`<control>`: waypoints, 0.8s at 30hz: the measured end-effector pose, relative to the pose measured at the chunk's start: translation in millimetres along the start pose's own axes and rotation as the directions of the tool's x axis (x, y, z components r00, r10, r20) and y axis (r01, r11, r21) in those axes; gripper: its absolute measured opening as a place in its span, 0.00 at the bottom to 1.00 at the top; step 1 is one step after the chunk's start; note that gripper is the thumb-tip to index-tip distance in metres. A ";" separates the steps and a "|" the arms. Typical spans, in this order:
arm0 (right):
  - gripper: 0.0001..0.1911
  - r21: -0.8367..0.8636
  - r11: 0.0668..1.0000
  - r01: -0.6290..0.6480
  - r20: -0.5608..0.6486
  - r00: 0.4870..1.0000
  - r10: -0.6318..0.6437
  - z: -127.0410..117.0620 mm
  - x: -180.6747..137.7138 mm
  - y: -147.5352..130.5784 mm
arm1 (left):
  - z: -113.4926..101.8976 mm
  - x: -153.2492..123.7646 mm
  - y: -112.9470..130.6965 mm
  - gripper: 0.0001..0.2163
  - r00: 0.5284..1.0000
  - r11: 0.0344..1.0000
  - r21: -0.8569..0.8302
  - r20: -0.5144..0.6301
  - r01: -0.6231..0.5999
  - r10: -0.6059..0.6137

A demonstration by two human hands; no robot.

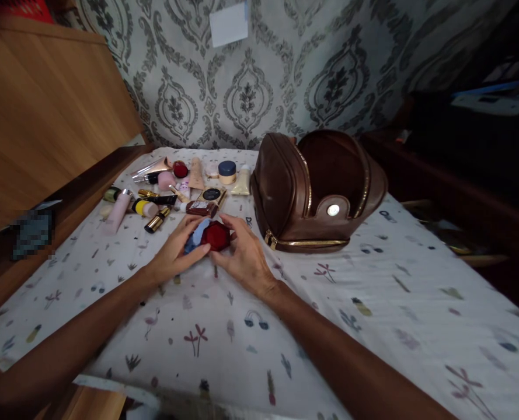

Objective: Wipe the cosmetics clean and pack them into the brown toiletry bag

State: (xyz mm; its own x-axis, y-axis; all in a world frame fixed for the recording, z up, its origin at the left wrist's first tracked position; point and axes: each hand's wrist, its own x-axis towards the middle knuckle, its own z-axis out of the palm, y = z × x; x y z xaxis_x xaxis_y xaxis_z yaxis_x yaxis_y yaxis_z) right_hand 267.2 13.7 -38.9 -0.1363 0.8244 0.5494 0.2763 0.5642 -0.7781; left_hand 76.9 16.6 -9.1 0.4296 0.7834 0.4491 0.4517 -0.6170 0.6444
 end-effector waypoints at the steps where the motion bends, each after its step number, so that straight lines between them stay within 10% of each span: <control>1: 0.32 0.030 0.999 -0.032 -0.011 0.999 0.032 0.0 0.4 1.8 | -0.6 -0.2 -0.6 0.24 0.999 0.999 -0.033 0.044 0.009 -0.008; 8: 0.34 0.286 0.910 -0.299 -0.096 0.936 0.338 -1.4 8.0 7.0 | -19.5 2.8 -6.9 0.30 0.967 0.967 -0.175 0.207 0.186 -0.149; 16: 0.32 0.502 0.762 -0.408 -0.121 0.840 0.529 -7.3 13.5 2.9 | -33.0 12.0 -14.2 0.11 0.992 0.986 -0.112 -0.007 0.121 -0.123; 21: 0.30 0.466 0.793 -0.392 -0.123 0.859 0.496 -7.7 12.3 5.2 | -57.2 13.2 -5.5 0.12 0.920 0.953 -0.294 0.390 0.079 0.044; 24: 0.29 0.406 0.835 -0.371 -0.123 0.883 0.453 -7.1 11.6 6.2 | -58.2 11.8 -5.4 0.13 0.934 0.918 -0.379 0.357 0.113 0.033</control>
State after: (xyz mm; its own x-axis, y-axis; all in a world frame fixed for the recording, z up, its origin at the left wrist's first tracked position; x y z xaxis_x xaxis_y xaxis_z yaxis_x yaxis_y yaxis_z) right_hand 274.1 26.4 -35.2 0.1217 0.9778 0.1706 -0.1049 0.1836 -0.9774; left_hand 34.0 33.5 28.8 0.6947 0.6850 0.2196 0.1666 -0.4501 0.8773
